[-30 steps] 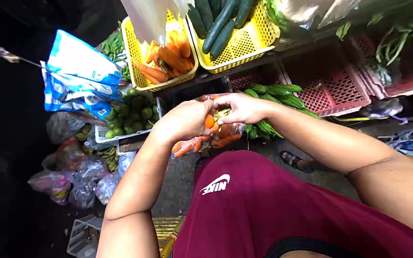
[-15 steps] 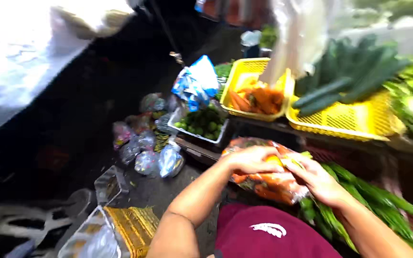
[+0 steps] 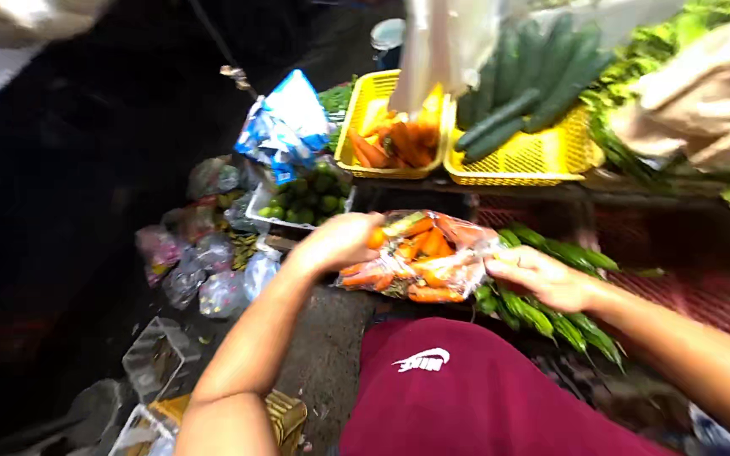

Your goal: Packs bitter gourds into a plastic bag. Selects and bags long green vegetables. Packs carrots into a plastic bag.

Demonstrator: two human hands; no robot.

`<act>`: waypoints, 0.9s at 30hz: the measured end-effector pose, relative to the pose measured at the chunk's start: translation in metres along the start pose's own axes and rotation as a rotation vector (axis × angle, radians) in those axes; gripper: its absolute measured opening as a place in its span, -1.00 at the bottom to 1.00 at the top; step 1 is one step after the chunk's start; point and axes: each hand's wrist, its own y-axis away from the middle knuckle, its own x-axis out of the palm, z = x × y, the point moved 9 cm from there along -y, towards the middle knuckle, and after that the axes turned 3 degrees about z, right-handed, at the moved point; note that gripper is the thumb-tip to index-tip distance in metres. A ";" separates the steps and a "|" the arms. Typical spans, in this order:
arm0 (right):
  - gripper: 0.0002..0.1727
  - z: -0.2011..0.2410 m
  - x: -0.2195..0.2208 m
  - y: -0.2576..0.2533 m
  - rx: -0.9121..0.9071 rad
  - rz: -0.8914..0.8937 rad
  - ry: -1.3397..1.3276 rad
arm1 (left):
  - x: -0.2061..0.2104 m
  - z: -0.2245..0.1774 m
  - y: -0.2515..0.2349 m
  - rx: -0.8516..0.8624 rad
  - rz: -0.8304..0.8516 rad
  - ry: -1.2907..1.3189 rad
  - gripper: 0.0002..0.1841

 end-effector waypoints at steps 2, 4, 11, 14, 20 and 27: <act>-0.57 -0.002 -0.019 0.012 0.009 -0.098 -0.081 | -0.022 0.043 0.002 -0.078 -0.186 0.237 -0.54; -0.56 -0.007 -0.028 0.022 0.020 -0.167 -0.122 | -0.033 0.076 -0.002 -0.085 -0.366 0.568 -0.56; -0.57 -0.095 0.005 0.121 0.581 -0.368 -0.126 | -0.093 0.139 -0.100 -0.023 -0.769 0.865 -0.55; -0.54 -0.171 0.048 0.190 0.971 -0.344 -0.040 | -0.152 0.173 -0.154 -0.001 -0.931 0.705 -0.54; -0.32 -0.175 0.140 0.224 1.582 -0.374 -0.092 | -0.194 0.245 -0.303 -0.199 -0.888 0.586 -0.49; -0.37 -0.248 0.212 0.263 1.494 -0.831 -0.149 | -0.181 0.190 -0.318 -0.410 -0.556 0.334 -0.50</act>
